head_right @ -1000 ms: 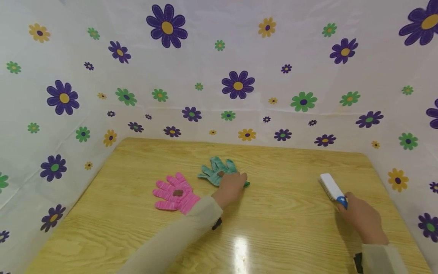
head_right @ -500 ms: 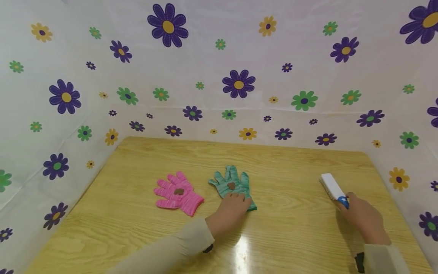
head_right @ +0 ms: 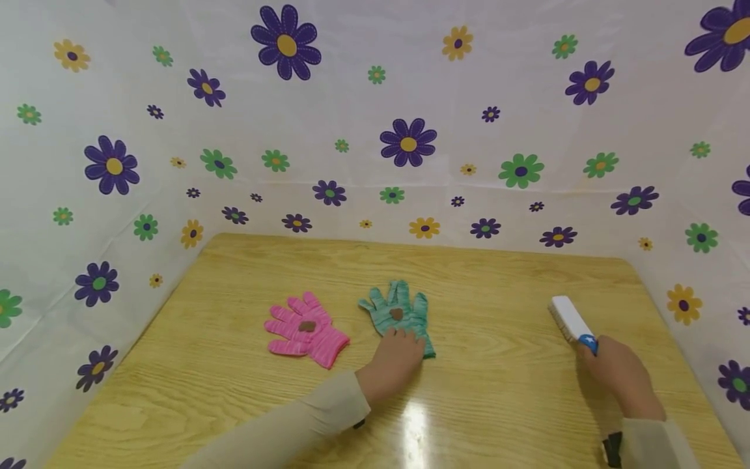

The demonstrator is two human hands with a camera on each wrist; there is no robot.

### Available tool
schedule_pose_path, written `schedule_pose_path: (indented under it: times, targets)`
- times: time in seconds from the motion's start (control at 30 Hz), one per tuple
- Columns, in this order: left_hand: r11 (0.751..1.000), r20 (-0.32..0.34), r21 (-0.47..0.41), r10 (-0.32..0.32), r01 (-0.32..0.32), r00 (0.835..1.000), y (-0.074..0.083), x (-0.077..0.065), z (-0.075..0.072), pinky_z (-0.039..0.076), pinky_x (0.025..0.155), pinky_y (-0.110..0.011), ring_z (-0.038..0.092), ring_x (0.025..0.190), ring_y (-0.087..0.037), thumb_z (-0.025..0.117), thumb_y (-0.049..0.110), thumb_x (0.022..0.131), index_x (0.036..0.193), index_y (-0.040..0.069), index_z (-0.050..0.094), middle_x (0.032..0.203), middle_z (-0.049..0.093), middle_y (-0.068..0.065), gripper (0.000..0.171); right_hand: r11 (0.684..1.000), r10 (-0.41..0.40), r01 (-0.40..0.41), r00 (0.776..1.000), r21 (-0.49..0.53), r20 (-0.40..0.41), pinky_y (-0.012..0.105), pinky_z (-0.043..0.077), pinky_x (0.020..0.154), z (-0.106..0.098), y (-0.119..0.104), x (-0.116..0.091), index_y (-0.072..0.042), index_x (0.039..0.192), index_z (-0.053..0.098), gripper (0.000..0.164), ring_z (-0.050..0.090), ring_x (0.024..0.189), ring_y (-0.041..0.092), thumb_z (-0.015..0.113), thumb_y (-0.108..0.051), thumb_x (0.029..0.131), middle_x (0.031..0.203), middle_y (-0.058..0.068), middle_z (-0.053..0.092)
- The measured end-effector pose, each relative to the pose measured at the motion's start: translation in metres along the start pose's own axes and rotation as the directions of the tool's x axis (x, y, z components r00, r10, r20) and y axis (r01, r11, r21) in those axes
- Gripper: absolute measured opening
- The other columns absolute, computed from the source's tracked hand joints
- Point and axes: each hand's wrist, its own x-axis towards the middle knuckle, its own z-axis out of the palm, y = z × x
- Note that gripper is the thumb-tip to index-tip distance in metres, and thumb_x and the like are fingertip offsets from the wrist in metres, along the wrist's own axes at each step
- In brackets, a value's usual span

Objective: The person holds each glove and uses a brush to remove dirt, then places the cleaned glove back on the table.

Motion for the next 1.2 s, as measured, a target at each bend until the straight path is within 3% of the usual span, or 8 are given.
schedule_pose_path:
  times: [0.17,0.27,0.43,0.6,0.73,0.97,1.2]
  targets:
    - [0.997,-0.01,-0.075,-0.022,0.021,1.0,-0.002,-0.001,0.006,0.045,0.075,-0.027,0.06,0.082,-0.01,0.062,0.018,0.088,0.088,0.022,0.067,0.087,0.067,0.006,0.006,1.0,-0.017,0.017,1.0,0.008,-0.022,0.03,0.034,0.054,0.0,-0.002,-0.008,0.006,0.082,0.046,0.036,0.043,0.061,0.019,0.041,-0.026,0.098,0.067,0.007,0.044]
    - [0.995,-0.039,-0.097,-0.005,0.001,0.999,-0.005,-0.006,0.008,0.043,0.073,-0.027,0.06,0.08,-0.01,0.064,0.019,0.086,0.086,0.024,0.069,0.085,0.067,0.007,0.007,0.999,-0.041,0.041,0.998,0.013,-0.05,0.029,0.032,0.052,0.0,-0.005,-0.014,0.0,0.078,0.042,0.035,0.04,0.058,0.017,0.038,-0.027,0.099,0.064,0.004,0.039]
    - [0.99,-0.099,-0.083,0.109,-0.118,0.989,-0.008,-0.026,0.005,0.043,0.068,-0.024,0.059,0.079,-0.01,0.065,0.021,0.085,0.09,0.025,0.067,0.087,0.065,0.007,0.007,0.995,-0.097,0.098,0.993,0.014,-0.069,0.026,0.03,0.05,0.005,-0.015,-0.026,-0.003,0.077,0.041,0.038,0.036,0.056,0.014,0.037,-0.031,0.101,0.063,0.001,0.035]
    - [0.973,-0.127,-0.057,0.214,-0.222,0.969,-0.009,-0.048,0.004,0.041,0.067,-0.019,0.057,0.079,-0.006,0.064,0.025,0.085,0.094,0.03,0.066,0.087,0.064,0.011,0.011,0.986,-0.166,0.167,0.984,0.005,-0.07,0.021,0.026,0.049,0.018,-0.027,-0.039,-0.008,0.074,0.038,0.034,0.029,0.053,0.009,0.042,-0.03,0.1,0.061,-0.001,0.031]
    - [0.956,-0.138,-0.014,0.289,-0.293,0.947,-0.011,-0.057,0.004,0.042,0.07,-0.018,0.057,0.081,-0.005,0.061,0.028,0.086,0.099,0.03,0.065,0.09,0.063,0.012,0.014,0.984,-0.179,0.18,0.983,0.006,-0.036,0.021,0.027,0.049,0.026,-0.032,-0.045,-0.009,0.075,0.041,0.033,0.03,0.052,0.008,0.043,-0.031,0.099,0.062,-0.002,0.034]
    - [0.943,-0.215,0.004,0.325,-0.332,0.921,-0.012,-0.06,0.009,0.042,0.07,-0.019,0.056,0.084,-0.006,0.065,0.046,0.081,0.098,0.026,0.06,0.089,0.057,0.011,0.026,0.985,-0.17,0.17,0.984,-0.006,0.045,0.022,0.03,0.05,0.03,-0.039,-0.047,-0.007,0.08,0.046,0.03,0.036,0.056,0.01,0.044,-0.031,0.099,0.064,-0.001,0.039]
    - [0.939,-0.207,0.056,0.344,-0.34,0.916,-0.005,-0.052,0.011,0.039,0.065,-0.018,0.053,0.073,-0.003,0.058,0.025,0.088,0.089,0.026,0.06,0.081,0.056,0.012,0.002,0.99,-0.14,0.141,0.986,-0.002,0.087,0.024,0.031,0.052,0.033,-0.043,-0.043,-0.005,0.085,0.05,0.031,0.04,0.06,0.013,0.044,-0.032,0.099,0.066,0.0,0.043]
